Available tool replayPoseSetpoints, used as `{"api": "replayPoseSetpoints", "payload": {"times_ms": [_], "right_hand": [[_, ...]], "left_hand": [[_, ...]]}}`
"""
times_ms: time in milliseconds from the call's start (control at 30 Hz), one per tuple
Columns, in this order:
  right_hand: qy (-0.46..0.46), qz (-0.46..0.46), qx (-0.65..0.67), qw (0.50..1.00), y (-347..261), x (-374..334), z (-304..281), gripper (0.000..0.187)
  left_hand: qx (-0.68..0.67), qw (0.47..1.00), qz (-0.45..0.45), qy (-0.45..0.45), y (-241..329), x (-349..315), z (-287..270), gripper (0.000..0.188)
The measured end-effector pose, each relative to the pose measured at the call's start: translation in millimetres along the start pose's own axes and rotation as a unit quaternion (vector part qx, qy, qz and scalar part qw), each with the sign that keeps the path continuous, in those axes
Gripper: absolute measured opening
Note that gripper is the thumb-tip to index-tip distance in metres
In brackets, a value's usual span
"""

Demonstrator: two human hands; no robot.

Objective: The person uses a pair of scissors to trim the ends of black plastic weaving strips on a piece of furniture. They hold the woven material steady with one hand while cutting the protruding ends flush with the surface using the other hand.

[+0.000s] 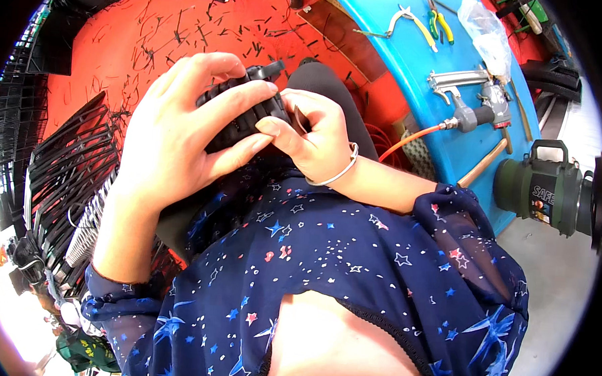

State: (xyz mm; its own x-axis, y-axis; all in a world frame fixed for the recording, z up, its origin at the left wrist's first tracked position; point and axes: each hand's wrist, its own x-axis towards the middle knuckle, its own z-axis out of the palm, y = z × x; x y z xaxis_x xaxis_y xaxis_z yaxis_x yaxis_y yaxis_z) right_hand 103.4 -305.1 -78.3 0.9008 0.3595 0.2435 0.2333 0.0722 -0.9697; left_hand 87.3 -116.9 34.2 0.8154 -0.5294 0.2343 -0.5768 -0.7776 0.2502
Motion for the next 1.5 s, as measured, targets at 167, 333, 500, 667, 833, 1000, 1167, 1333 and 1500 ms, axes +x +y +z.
{"api": "replayPoseSetpoints", "payload": {"times_ms": [167, 333, 500, 667, 833, 1000, 1167, 1333, 1500], "right_hand": [[-0.020, -0.023, -0.005, 1.000, -1.5, 2.0, -2.7, 0.048], [-0.029, -0.010, 0.023, 0.999, -5.6, 3.7, -2.4, 0.046], [-0.025, 0.007, 0.018, 0.999, -12.8, 8.2, -11.7, 0.041], [0.055, 0.247, 0.204, 0.946, -20.2, 14.7, -29.0, 0.064], [0.052, 0.445, 0.371, 0.814, -18.7, -8.3, -36.5, 0.084], [-0.113, 0.469, 0.396, 0.781, -6.2, -42.0, -43.2, 0.073], [-0.154, 0.197, 0.031, 0.968, -29.5, -18.5, -68.7, 0.045], [-0.137, -0.052, -0.266, 0.953, -46.7, 12.7, -88.0, 0.026], [-0.152, -0.163, -0.410, 0.884, -73.0, 29.1, -94.6, 0.025]], "left_hand": [[-0.028, 0.999, -0.015, 0.023, 0.2, -12.8, 4.1, 0.036], [-0.047, 0.997, -0.022, 0.061, -1.5, -13.8, 7.9, 0.033], [-0.084, 0.994, -0.019, 0.070, -5.3, -15.8, 8.1, 0.034], [-0.083, 0.993, -0.011, 0.078, -14.7, -19.6, 7.9, 0.035], [-0.069, 0.995, 0.004, 0.073, -20.8, -19.5, 4.3, 0.035], [-0.082, 0.994, 0.012, 0.068, -28.5, -20.4, -1.3, 0.034], [-0.087, 0.994, 0.004, 0.065, -25.5, -23.8, -2.6, 0.034], [-0.063, 0.998, -0.013, 0.027, -25.2, -27.3, -2.1, 0.040], [-0.055, 0.998, -0.002, 0.004, -19.7, -20.4, -3.4, 0.041]]}}
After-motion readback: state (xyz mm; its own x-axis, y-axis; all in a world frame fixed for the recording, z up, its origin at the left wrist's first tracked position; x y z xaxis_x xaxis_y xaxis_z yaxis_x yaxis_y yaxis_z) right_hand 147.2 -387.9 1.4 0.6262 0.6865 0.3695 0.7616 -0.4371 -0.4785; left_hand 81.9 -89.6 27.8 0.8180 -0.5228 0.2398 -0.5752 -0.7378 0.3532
